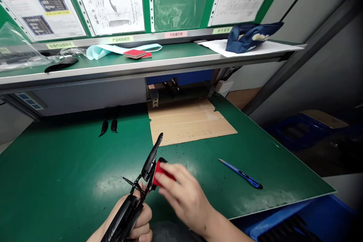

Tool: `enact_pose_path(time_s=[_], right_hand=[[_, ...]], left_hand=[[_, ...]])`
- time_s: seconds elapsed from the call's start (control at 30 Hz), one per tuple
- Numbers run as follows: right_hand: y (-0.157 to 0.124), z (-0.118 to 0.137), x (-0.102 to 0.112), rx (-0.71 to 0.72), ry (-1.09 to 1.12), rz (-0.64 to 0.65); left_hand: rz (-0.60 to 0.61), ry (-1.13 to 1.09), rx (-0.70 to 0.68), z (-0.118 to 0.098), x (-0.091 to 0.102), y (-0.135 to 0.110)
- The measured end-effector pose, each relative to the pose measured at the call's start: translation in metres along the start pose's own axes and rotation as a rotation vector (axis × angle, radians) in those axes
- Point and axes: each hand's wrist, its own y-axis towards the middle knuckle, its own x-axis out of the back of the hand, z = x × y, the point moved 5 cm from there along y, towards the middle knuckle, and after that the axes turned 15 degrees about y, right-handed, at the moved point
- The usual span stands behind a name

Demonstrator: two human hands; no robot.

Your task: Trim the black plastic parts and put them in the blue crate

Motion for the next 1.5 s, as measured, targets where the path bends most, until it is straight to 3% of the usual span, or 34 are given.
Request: enact_pose_path(time_s=[0.3, 0.33, 0.47, 0.53, 0.67, 0.73, 0.8, 0.87, 1.03, 1.23, 1.4, 1.5], right_hand=[[0.011, -0.013, 0.002, 0.016, 0.070, 0.115], [0.014, -0.022, 0.007, -0.030, 0.097, 0.071], [0.009, -0.056, 0.026, -0.426, 0.379, -0.339], [0.004, -0.050, 0.019, -0.500, 0.558, -0.379], [0.010, -0.021, -0.006, -0.361, 0.621, -0.129], [0.016, -0.026, -0.006, -0.375, 0.559, -0.158], [0.019, -0.044, 0.004, -0.443, 0.499, -0.306], [0.021, -0.056, 0.013, -0.427, 0.454, -0.376], [0.018, -0.043, 0.008, -0.181, 0.401, -0.175], [0.013, -0.032, 0.008, -0.250, 0.594, 0.008], [0.008, -0.039, 0.017, -0.330, 0.578, -0.204], [0.000, -0.036, 0.005, -0.240, 0.545, -0.064]], left_hand=[[0.110, -0.096, -0.008, 0.001, 0.004, 0.008], [0.138, -0.104, -0.025, 0.001, 0.006, 0.010], [0.289, -0.134, -0.091, 0.006, 0.013, 0.019], [0.285, -0.139, -0.122, 0.009, 0.017, 0.024], [0.215, -0.099, -0.138, 0.014, 0.020, 0.028], [0.214, -0.082, -0.131, 0.014, 0.017, 0.027], [0.220, -0.078, -0.112, 0.013, 0.014, 0.025], [0.228, -0.076, -0.084, 0.011, 0.011, 0.023], [0.135, -0.062, -0.059, 0.003, 0.003, 0.016], [0.205, -0.162, -0.067, 0.000, -0.003, 0.013], [0.185, -0.100, -0.015, 0.014, 0.014, 0.026], [0.066, -0.056, -0.088, 0.005, 0.031, 0.032]])
